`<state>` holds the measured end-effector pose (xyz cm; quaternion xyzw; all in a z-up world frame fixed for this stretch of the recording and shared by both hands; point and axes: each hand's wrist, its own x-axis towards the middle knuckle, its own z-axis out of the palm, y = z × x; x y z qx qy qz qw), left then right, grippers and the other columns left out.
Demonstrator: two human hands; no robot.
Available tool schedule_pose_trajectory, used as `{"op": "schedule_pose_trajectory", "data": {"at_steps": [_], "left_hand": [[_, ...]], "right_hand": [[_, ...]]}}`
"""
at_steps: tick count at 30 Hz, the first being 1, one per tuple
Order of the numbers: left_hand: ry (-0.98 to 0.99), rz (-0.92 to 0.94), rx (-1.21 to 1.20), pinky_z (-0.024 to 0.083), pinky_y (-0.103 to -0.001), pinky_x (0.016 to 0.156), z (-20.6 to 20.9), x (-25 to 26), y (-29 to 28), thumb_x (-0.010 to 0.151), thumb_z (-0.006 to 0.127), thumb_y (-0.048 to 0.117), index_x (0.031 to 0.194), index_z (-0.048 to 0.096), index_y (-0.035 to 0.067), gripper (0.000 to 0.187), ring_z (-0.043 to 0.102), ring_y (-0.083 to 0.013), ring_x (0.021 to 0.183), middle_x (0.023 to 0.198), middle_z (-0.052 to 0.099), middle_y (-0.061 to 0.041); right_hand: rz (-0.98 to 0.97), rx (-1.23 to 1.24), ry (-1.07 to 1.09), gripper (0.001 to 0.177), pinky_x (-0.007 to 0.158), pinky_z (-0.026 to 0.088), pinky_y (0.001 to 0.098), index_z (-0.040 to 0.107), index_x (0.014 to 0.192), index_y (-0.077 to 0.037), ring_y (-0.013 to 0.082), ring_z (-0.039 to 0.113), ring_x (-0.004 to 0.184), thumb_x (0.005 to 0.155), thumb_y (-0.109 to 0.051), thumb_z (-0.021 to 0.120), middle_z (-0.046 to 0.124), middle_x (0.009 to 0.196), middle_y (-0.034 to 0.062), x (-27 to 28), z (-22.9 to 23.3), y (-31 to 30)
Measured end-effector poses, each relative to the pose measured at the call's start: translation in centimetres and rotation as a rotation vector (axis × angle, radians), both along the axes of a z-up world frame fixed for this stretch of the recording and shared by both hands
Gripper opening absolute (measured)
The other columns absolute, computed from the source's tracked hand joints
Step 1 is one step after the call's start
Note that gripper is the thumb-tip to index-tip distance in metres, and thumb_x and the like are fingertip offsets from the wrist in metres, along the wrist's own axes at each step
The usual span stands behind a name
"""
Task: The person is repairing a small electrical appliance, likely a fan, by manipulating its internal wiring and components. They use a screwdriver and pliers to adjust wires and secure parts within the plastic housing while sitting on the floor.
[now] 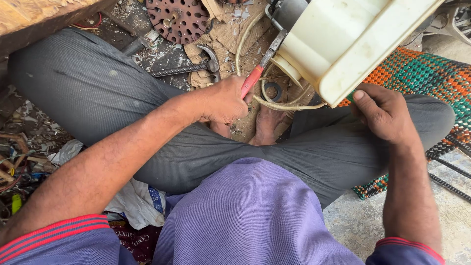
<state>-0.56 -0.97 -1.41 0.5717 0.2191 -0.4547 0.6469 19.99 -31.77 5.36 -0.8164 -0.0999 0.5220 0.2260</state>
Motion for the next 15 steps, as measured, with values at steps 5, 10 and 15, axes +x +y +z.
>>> {"op": "schedule_pose_trajectory", "data": {"at_steps": [5,10,15], "left_hand": [[0.107,0.148,-0.262,0.044,-0.033,0.049,-0.2,-0.5,-1.0,0.078,0.057,0.002,0.076,0.056,0.006,0.005,0.049,-0.0148,0.054,0.066,0.05,-0.003],[0.165,0.137,-0.275,0.044,-0.032,0.045,-0.7,-0.5,-0.5,0.073,0.062,-0.001,0.073,0.054,0.007,0.012,0.048,-0.0116,0.052,0.065,0.05,0.0],[0.141,0.064,-0.231,0.042,-0.033,0.044,-0.7,0.0,-0.3,0.073,0.061,-0.001,0.071,0.052,0.006,0.012,0.048,-0.014,0.052,0.063,0.049,-0.002]], "right_hand": [[0.123,-0.066,0.011,0.035,0.057,0.044,0.0305,0.071,0.124,-0.002,0.0099,0.049,0.063,0.109,-0.03,0.056,0.056,0.066,0.0014,0.8,-0.4,0.2],[0.214,0.015,-0.141,0.034,0.065,0.05,0.032,0.072,0.125,-0.002,0.0145,0.061,0.072,0.11,-0.03,0.061,0.066,0.079,0.0099,0.0,-0.6,0.4],[0.426,0.004,-0.403,0.027,0.066,0.053,0.041,0.075,0.124,-0.005,0.0321,0.069,0.074,0.107,-0.024,0.067,0.071,0.09,0.0188,-1.4,-0.1,1.3]]}}
